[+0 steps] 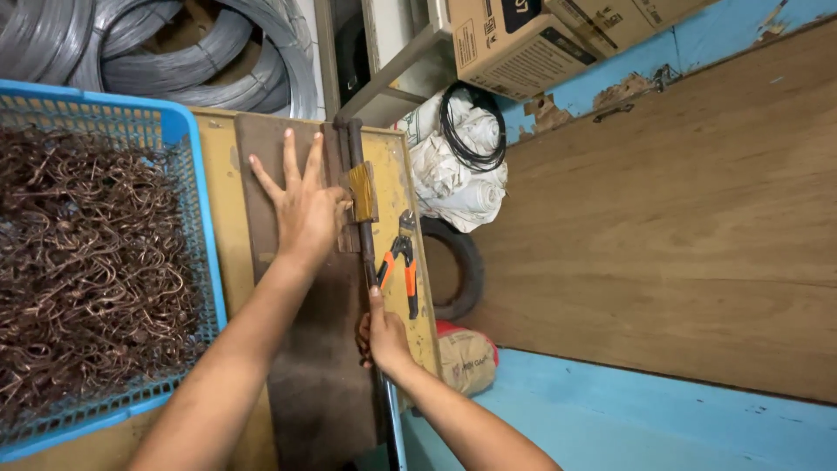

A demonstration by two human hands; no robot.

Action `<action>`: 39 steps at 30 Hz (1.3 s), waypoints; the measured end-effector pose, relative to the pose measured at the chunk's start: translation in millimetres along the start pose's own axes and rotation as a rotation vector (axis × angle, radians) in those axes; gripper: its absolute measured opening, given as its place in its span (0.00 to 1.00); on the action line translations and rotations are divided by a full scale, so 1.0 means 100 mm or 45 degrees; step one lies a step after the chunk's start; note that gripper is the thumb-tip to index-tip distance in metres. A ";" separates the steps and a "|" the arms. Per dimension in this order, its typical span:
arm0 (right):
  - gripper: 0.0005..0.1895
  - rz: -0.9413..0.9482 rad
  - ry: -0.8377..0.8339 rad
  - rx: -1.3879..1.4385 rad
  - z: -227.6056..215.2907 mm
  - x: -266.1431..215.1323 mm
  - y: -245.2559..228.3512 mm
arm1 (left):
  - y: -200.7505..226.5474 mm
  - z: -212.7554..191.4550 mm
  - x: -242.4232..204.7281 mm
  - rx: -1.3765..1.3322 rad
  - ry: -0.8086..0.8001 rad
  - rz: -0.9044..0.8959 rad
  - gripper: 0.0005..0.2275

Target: Bending small copper wires into hook shapes using a manual jig and pliers, and sorting wires between baskets.

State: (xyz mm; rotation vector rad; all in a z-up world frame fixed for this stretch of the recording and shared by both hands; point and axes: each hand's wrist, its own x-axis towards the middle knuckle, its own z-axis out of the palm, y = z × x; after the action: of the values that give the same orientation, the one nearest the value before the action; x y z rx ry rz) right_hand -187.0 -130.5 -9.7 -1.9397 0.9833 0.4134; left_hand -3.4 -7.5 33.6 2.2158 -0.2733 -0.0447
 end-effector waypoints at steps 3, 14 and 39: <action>0.46 -0.016 -0.001 -0.008 0.00 0.02 0.06 | -0.07 0.07 -0.02 0.015 0.056 0.069 0.04; 0.19 -0.425 0.486 -0.382 -0.12 0.18 0.17 | -0.30 0.31 0.05 0.116 0.148 0.131 0.04; 0.11 -0.860 0.539 -0.472 -0.74 -0.35 -0.76 | -0.58 0.55 -0.29 -0.066 0.031 0.062 0.02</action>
State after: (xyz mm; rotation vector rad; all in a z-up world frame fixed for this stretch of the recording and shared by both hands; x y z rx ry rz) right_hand -157.3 -154.2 94.7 -2.6129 0.4523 -0.2311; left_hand -28.2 -10.1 -47.8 2.1560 -0.3097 0.0017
